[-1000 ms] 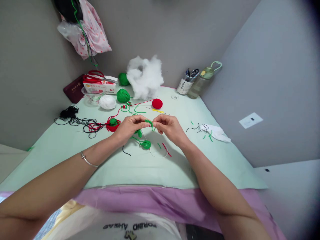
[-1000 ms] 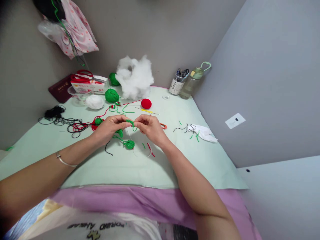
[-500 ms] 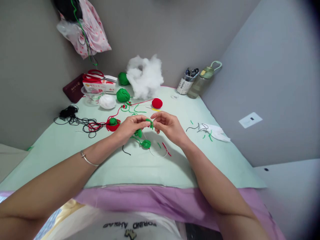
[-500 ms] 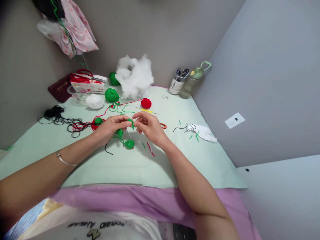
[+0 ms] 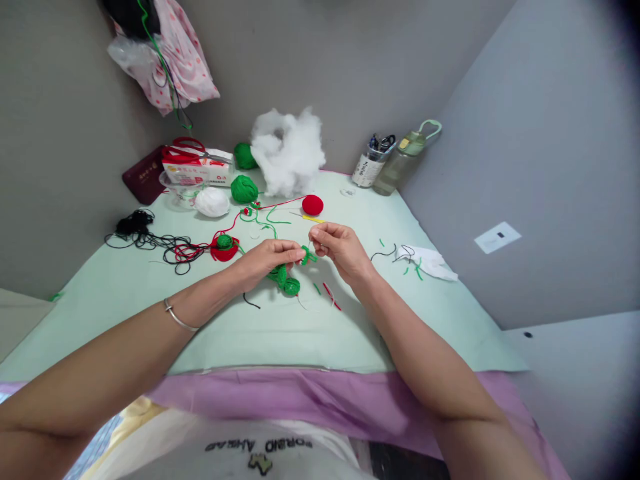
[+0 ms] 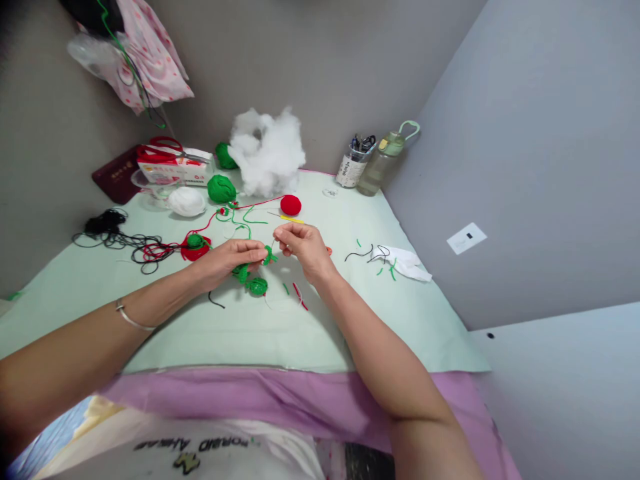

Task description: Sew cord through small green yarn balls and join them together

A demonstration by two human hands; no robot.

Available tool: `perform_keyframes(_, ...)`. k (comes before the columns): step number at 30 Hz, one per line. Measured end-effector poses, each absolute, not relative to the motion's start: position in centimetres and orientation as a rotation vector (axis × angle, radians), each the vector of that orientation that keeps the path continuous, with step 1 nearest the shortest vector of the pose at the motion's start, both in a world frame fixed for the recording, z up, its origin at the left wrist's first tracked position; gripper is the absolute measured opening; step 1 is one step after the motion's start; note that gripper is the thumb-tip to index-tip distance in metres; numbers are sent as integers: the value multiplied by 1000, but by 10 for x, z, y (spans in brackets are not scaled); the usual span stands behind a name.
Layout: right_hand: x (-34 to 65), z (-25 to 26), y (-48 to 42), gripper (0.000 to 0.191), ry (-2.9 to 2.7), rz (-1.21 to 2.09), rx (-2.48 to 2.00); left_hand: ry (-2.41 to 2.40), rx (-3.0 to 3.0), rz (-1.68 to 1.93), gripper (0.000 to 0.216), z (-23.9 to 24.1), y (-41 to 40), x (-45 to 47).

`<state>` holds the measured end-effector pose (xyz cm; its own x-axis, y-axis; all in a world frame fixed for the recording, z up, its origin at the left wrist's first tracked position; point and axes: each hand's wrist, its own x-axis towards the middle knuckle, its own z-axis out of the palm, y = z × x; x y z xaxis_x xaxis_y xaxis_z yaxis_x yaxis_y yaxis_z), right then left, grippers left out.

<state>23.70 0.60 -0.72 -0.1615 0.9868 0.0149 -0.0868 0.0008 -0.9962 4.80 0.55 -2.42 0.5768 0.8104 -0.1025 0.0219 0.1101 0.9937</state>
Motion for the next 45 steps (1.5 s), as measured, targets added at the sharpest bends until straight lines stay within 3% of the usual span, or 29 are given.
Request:
perform_keyframes(8, 241, -8, 2, 28, -1453, 1498, -993, 791, 1324, 655, 29, -27, 8, 46)
perform_keyframes(17, 249, -19, 23, 35, -977, 1398, -1042, 779, 1377, 535, 32, -33, 8, 50)
perform_keyframes(22, 265, -23, 32, 38, -1005, 1421, -1100, 785, 1368, 598, 30, -34, 8, 49)
perform_keyframes(28, 280, -24, 35, 31, -1534, 1214, -1375, 794, 1290, 638, 30, -27, 11, 43)
perform_keyframes(35, 288, -32, 36, 18, -2120, 274, -1820, 792, 1235, 658, 31, -25, 10, 41)
perform_keyframes(42, 288, -35, 37, 18, -2176, 311, -1790, 763, 1207, 643, 32, -27, 11, 42)
perform_keyframes(45, 280, -25, 31, 18, -1979, 531, -1646, 785, 1238, 676, 29, -28, 11, 43)
